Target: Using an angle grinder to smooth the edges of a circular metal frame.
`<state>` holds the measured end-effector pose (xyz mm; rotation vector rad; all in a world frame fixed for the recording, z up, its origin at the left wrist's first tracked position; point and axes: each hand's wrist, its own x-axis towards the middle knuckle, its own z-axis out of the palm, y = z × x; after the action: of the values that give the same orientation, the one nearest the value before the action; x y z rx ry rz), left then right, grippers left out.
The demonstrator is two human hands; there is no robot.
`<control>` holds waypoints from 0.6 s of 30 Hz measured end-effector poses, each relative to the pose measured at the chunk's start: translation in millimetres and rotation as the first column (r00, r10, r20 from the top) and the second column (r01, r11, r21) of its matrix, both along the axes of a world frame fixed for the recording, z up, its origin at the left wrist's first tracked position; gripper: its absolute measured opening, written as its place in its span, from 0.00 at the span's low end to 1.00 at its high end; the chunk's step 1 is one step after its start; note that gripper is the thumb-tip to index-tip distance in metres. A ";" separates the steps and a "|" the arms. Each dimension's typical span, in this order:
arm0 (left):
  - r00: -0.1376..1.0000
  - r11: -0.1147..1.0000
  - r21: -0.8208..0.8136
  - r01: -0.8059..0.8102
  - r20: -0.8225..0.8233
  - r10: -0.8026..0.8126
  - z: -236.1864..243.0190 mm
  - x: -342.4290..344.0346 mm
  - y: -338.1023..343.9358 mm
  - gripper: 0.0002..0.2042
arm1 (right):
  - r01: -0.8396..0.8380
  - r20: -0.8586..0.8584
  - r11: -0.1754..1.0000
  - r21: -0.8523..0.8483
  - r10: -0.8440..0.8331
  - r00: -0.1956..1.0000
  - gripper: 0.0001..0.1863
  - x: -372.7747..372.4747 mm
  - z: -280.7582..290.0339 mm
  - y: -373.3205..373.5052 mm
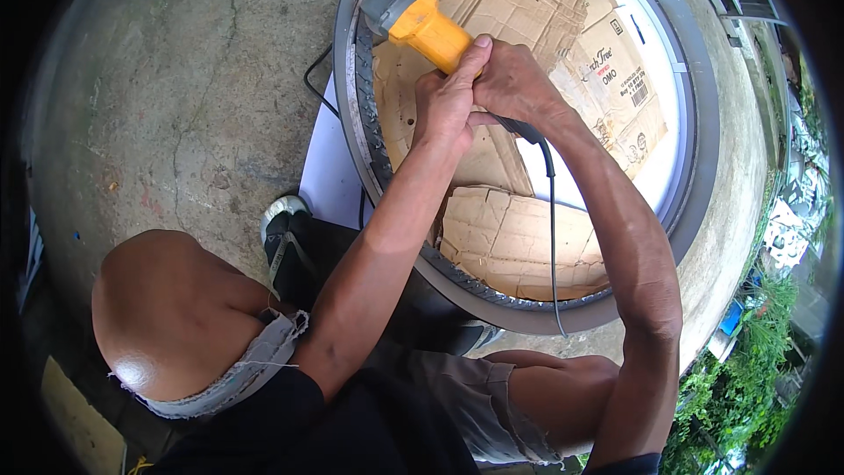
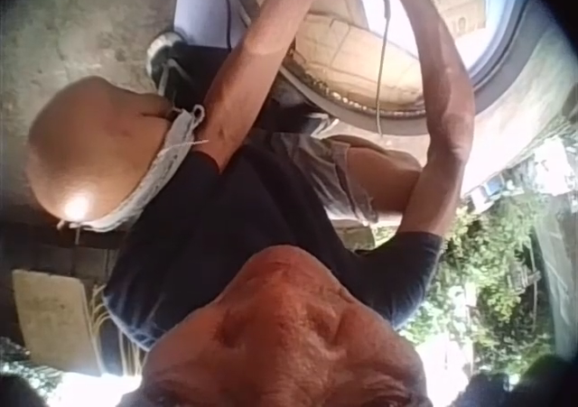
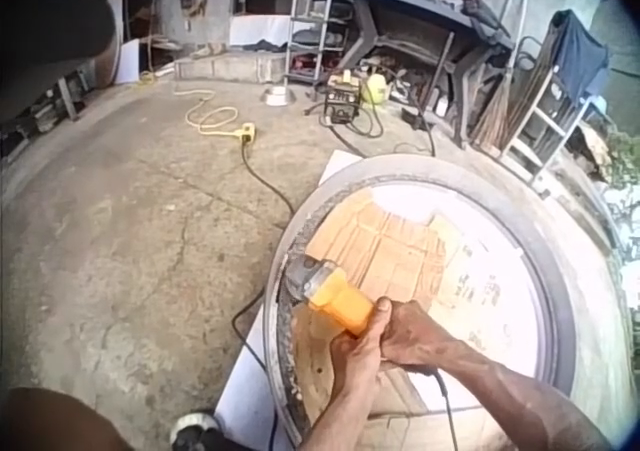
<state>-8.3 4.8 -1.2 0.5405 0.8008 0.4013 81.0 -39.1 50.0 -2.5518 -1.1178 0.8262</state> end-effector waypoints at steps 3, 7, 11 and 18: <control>0.999 1.000 -0.016 -0.008 0.033 0.008 0.8 -1.3 1.0 0.24 | -0.016 0.020 0.999 -0.036 0.017 1.000 0.19 -0.9 7.1 4.1; 0.999 1.000 -0.027 -0.005 0.050 0.007 4.9 -4.1 1.3 0.28 | -0.006 0.003 0.996 -0.091 0.006 1.000 0.20 -6.4 14.5 6.9; 0.999 0.998 -0.047 -0.028 0.044 0.030 11.0 -5.8 -0.8 0.27 | -0.044 0.002 0.990 -0.133 0.044 0.999 0.20 -5.8 24.1 9.6; 0.999 0.999 -0.041 -0.029 0.032 0.031 12.3 -8.8 -2.3 0.28 | -0.034 -0.002 0.987 -0.155 0.034 0.999 0.20 -9.8 27.5 11.2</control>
<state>-17.1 2.5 11.1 0.4835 0.7851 0.4196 71.1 -27.9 77.5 -2.6645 -1.1423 0.9558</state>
